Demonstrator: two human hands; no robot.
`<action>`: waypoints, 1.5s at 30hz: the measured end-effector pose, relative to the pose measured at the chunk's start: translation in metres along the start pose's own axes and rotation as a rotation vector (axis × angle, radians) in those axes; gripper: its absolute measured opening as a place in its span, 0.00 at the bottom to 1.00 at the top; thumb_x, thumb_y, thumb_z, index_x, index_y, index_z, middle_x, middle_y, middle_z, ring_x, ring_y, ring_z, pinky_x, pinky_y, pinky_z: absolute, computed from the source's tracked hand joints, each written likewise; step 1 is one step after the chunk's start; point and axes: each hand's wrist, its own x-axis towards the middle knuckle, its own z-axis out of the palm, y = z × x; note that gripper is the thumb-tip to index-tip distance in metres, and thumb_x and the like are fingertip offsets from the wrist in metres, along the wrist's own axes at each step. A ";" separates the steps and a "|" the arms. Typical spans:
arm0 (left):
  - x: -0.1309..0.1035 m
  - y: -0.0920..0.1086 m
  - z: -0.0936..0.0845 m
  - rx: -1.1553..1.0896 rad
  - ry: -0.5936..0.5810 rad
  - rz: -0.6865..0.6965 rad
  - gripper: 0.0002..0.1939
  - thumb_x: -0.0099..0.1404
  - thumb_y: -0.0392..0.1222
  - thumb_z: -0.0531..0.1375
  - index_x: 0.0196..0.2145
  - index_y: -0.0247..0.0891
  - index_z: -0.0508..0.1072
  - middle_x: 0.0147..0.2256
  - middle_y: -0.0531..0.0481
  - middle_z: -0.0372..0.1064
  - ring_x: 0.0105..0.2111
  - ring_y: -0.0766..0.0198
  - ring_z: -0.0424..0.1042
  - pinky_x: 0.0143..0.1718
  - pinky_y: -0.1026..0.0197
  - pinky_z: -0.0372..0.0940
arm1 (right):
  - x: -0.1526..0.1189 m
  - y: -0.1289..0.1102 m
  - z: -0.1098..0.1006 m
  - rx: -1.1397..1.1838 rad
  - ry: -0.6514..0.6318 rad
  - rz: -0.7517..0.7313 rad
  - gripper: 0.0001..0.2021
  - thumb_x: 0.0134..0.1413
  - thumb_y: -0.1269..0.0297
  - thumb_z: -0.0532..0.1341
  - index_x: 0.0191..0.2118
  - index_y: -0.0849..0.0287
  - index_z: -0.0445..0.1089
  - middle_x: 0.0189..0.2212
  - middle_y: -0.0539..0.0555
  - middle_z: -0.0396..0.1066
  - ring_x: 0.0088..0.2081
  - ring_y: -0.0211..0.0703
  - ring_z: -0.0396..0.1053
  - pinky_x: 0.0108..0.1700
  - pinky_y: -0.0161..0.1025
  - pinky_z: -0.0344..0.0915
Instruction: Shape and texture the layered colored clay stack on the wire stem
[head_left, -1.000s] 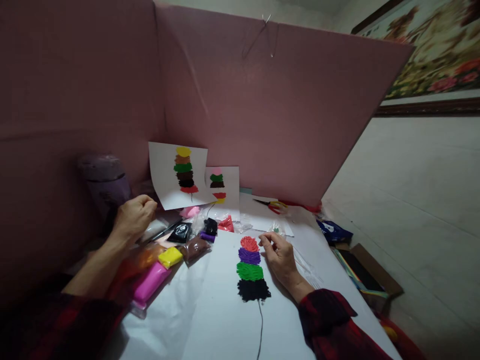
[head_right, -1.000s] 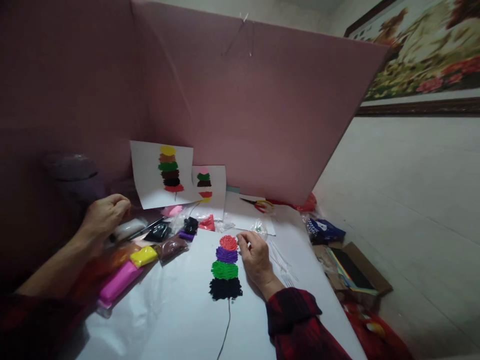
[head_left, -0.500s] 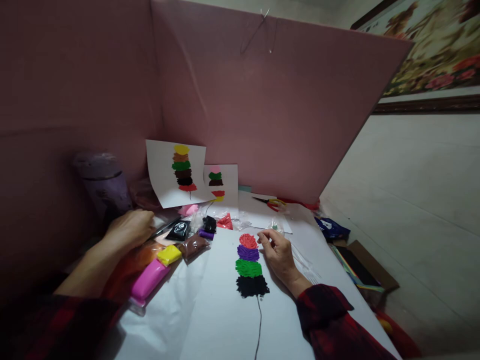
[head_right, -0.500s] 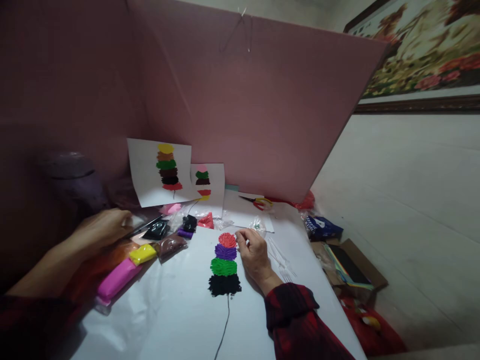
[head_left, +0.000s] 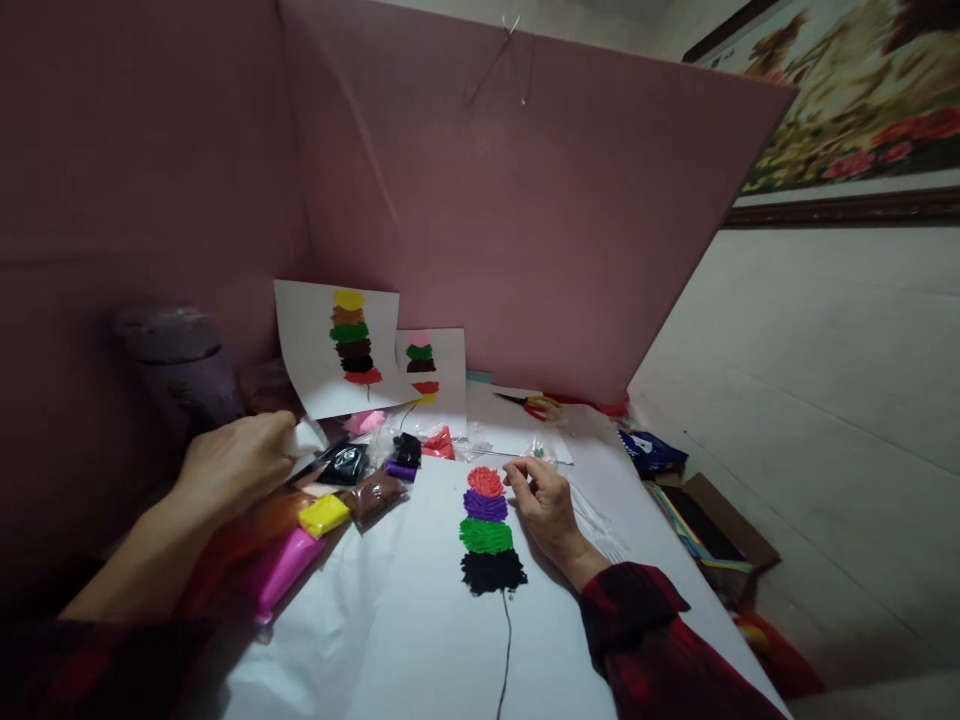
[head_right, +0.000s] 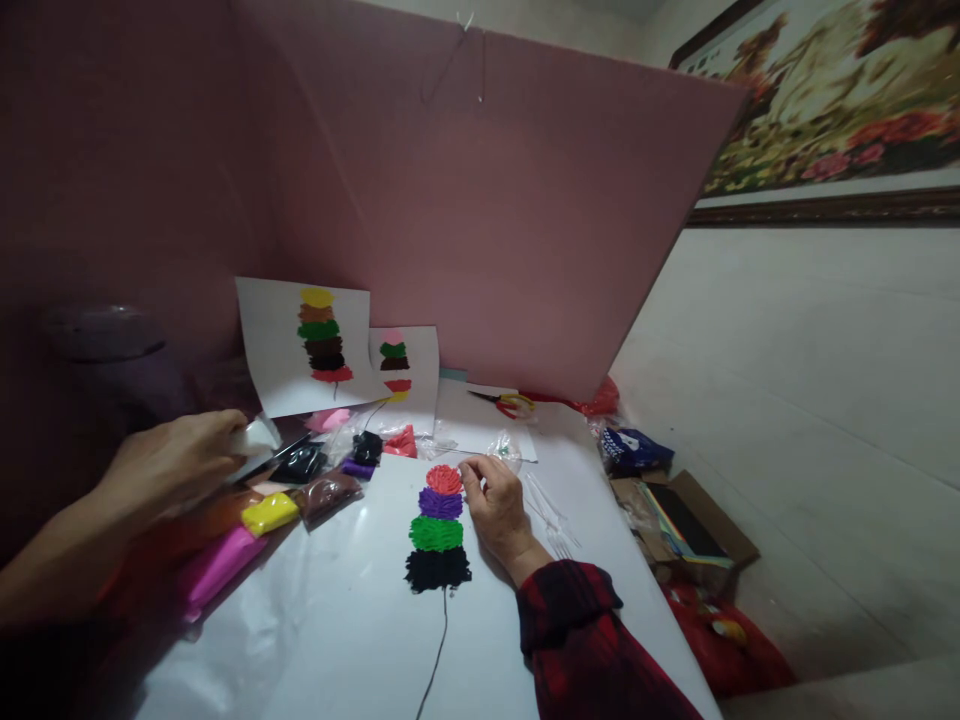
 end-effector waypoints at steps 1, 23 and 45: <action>-0.003 0.009 0.000 -0.004 0.010 -0.015 0.09 0.51 0.49 0.61 0.25 0.41 0.69 0.23 0.51 0.64 0.23 0.61 0.59 0.25 0.62 0.51 | 0.000 -0.002 -0.001 0.003 0.006 -0.020 0.08 0.60 0.66 0.56 0.30 0.58 0.69 0.25 0.53 0.69 0.28 0.42 0.66 0.29 0.38 0.61; -0.060 0.075 0.092 -0.381 -0.129 0.680 0.14 0.54 0.29 0.55 0.39 0.39 0.63 0.34 0.49 0.67 0.34 0.61 0.66 0.35 0.57 0.61 | -0.017 -0.060 0.002 0.228 -0.121 -0.188 0.08 0.59 0.69 0.53 0.29 0.57 0.63 0.26 0.53 0.65 0.29 0.42 0.62 0.31 0.38 0.60; -0.047 0.067 0.056 0.007 -0.142 0.499 0.10 0.63 0.47 0.55 0.40 0.40 0.69 0.36 0.45 0.73 0.36 0.54 0.72 0.35 0.57 0.62 | -0.018 -0.049 0.002 0.088 -0.142 -0.318 0.07 0.58 0.72 0.52 0.31 0.58 0.65 0.23 0.52 0.66 0.28 0.43 0.62 0.31 0.39 0.59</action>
